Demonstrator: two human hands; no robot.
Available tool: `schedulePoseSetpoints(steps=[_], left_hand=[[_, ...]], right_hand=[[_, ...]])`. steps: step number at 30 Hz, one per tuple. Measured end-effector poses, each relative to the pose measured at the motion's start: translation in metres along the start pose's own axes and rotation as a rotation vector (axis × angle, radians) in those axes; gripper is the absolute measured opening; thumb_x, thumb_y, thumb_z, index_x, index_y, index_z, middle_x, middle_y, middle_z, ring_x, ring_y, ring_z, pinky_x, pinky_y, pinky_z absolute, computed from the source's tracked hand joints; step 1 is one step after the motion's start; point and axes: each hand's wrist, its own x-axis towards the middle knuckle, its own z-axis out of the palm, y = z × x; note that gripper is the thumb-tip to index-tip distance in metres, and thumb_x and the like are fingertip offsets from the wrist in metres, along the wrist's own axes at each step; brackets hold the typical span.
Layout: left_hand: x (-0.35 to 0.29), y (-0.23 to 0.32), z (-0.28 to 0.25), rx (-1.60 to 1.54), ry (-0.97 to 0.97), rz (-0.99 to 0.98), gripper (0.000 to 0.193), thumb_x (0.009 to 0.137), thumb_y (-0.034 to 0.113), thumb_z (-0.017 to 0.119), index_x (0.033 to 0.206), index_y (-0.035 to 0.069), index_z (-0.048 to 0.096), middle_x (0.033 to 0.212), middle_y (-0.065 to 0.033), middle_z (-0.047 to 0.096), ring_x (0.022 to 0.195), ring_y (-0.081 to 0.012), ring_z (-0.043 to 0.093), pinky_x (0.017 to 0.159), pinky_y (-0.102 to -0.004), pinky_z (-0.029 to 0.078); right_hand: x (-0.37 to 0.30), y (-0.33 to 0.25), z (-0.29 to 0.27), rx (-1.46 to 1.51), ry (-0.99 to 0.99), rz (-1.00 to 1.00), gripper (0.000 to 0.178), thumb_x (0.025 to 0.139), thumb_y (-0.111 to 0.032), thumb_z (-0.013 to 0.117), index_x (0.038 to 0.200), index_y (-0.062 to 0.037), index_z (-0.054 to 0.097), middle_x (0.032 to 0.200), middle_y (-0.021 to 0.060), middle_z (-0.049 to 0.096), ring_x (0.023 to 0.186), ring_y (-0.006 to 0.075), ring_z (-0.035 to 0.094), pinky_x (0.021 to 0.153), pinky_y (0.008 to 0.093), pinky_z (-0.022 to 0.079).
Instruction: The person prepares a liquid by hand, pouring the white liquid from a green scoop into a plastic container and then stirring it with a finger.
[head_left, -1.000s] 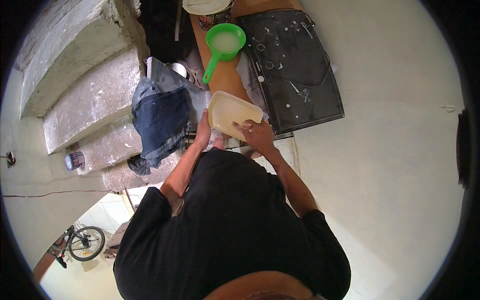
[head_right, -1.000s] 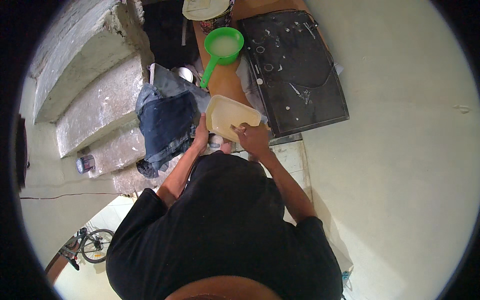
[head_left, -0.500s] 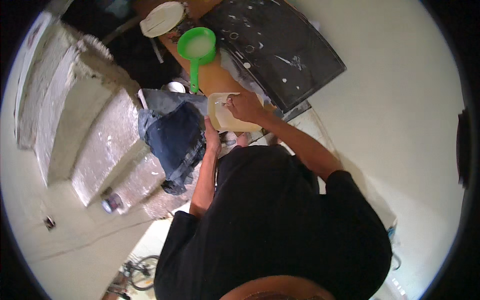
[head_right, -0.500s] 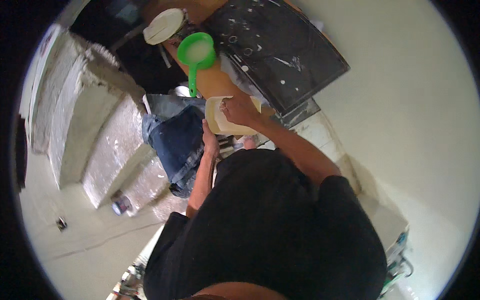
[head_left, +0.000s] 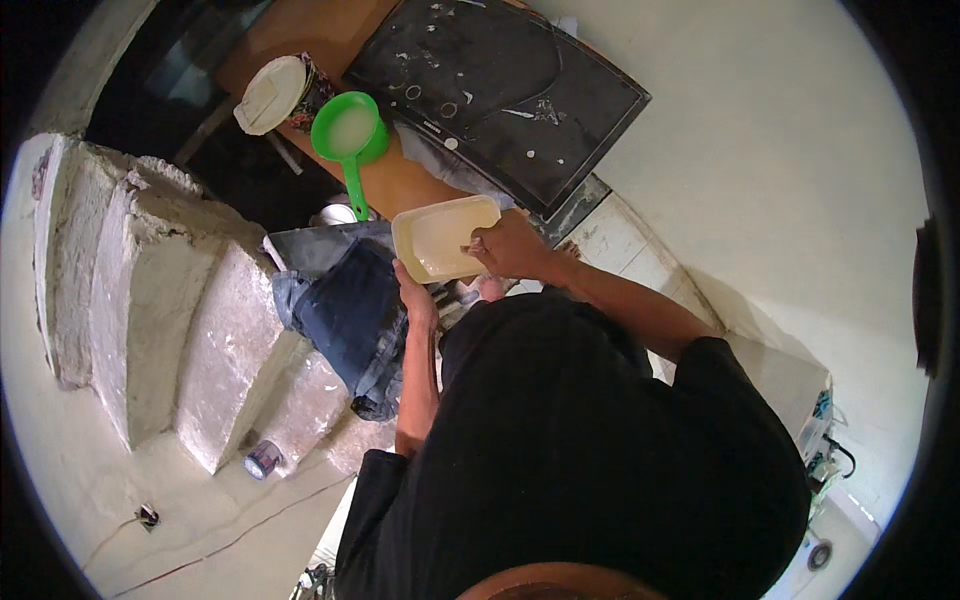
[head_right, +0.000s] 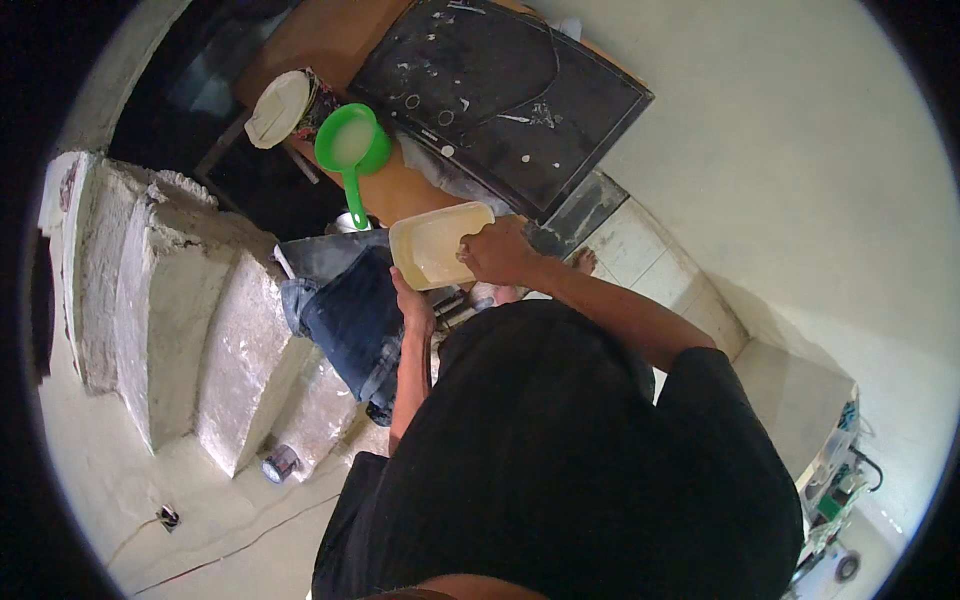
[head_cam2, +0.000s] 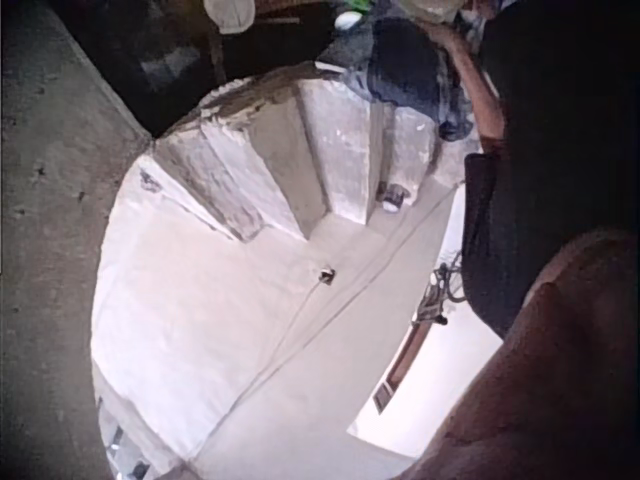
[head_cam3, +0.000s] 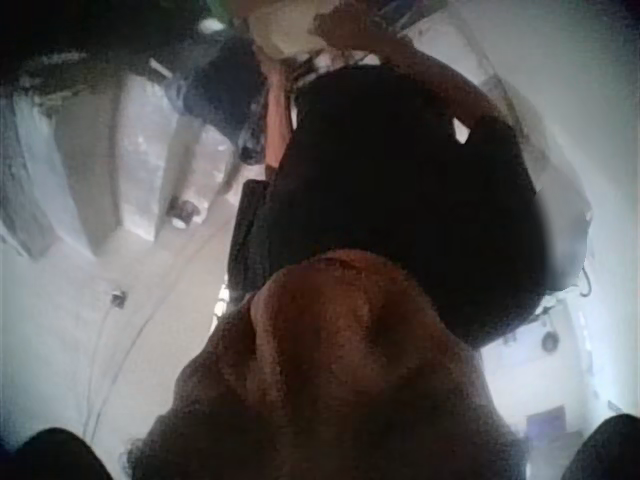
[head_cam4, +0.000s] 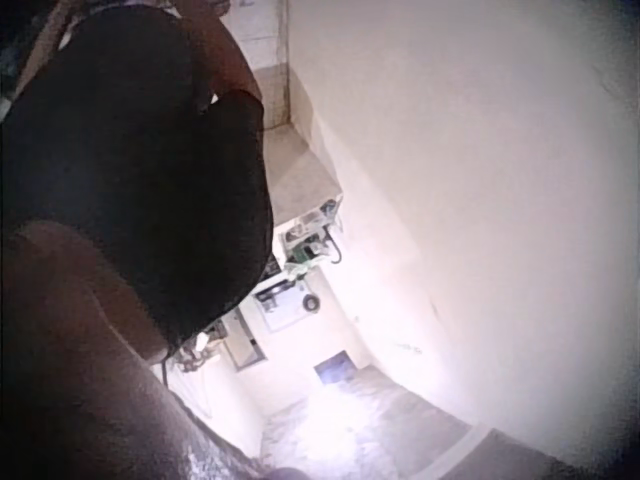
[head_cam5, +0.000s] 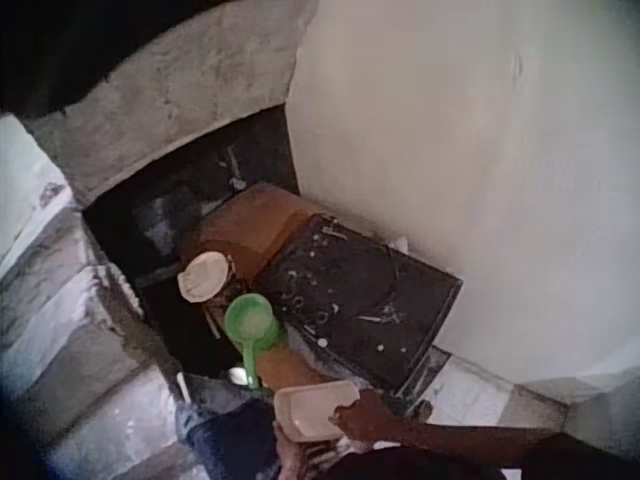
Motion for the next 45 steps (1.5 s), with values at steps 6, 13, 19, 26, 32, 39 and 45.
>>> schedulePoseSetpoints(steps=[6, 13, 19, 26, 32, 39, 45], left_hand=[[0.006, -0.005, -0.005, -0.007, 0.022, -0.032, 0.072, 0.097, 0.058, 0.031, 0.130, -0.003, 0.050, 0.127, -0.0111, 0.055, 0.114, -0.0213, 0.049, 0.101, -0.0320, 0.033], [0.000, 0.004, 0.001, 0.049, 0.031, -0.049, 0.066, 0.099, 0.055, 0.027, 0.133, 0.002, 0.047, 0.128, -0.0087, 0.054, 0.115, -0.0216, 0.049, 0.100, -0.0352, 0.035], [0.001, 0.005, 0.002, 0.019, 0.073, -0.052, 0.072, 0.097, 0.060, 0.032, 0.129, -0.002, 0.051, 0.125, -0.0091, 0.056, 0.112, -0.0207, 0.050, 0.100, -0.0329, 0.034], [-0.001, 0.004, 0.002, 0.021, 0.054, -0.025, 0.071, 0.096, 0.061, 0.032, 0.125, 0.000, 0.055, 0.120, -0.0071, 0.058, 0.108, -0.0201, 0.052, 0.096, -0.0336, 0.036], [0.000, 0.003, 0.003, 0.015, 0.085, -0.036, 0.071, 0.096, 0.061, 0.031, 0.126, 0.001, 0.055, 0.123, -0.0082, 0.058, 0.110, -0.0202, 0.051, 0.099, -0.0338, 0.035], [-0.009, 0.017, 0.009, 0.048, 0.122, -0.057, 0.071, 0.098, 0.057, 0.031, 0.126, -0.003, 0.053, 0.122, -0.0100, 0.057, 0.110, -0.0200, 0.050, 0.100, -0.0322, 0.033], [-0.010, 0.019, 0.007, -0.028, 0.054, -0.090, 0.072, 0.097, 0.059, 0.030, 0.128, -0.003, 0.052, 0.125, -0.0102, 0.055, 0.113, -0.0200, 0.049, 0.101, -0.0314, 0.033]], right_hand=[[0.028, -0.031, 0.007, 0.162, -0.156, 0.106, 0.033, 0.088, -0.031, 0.053, 0.080, -0.0024, 0.067, 0.070, 0.0206, 0.064, 0.067, 0.0368, 0.064, 0.067, 0.0487, 0.049], [0.068, -0.032, 0.032, 0.235, -0.025, 0.034, 0.039, 0.091, -0.029, 0.049, 0.073, 0.0021, 0.065, 0.068, 0.0232, 0.063, 0.066, 0.0407, 0.062, 0.067, 0.0514, 0.049], [0.079, -0.015, 0.028, 0.012, 0.073, -0.127, 0.021, 0.079, -0.022, 0.060, 0.076, -0.0031, 0.068, 0.071, 0.0168, 0.065, 0.068, 0.0348, 0.065, 0.064, 0.0463, 0.052], [0.049, -0.001, -0.020, -0.075, -0.249, 0.045, 0.026, 0.083, -0.029, 0.057, 0.082, -0.0063, 0.069, 0.073, 0.0146, 0.067, 0.070, 0.0350, 0.066, 0.067, 0.0472, 0.052], [0.014, -0.009, -0.018, -0.018, -0.238, 0.116, 0.025, 0.081, -0.030, 0.059, 0.087, -0.0083, 0.069, 0.073, 0.0129, 0.067, 0.070, 0.0329, 0.066, 0.066, 0.0461, 0.052], [0.025, -0.039, 0.015, 0.145, -0.153, -0.034, 0.032, 0.088, -0.031, 0.052, 0.081, -0.0033, 0.066, 0.065, 0.0205, 0.062, 0.061, 0.0373, 0.063, 0.062, 0.0501, 0.049], [0.062, -0.049, 0.039, 0.172, -0.116, -0.056, 0.030, 0.087, -0.030, 0.054, 0.082, -0.0035, 0.067, 0.065, 0.0199, 0.063, 0.061, 0.0371, 0.063, 0.061, 0.0481, 0.049]])
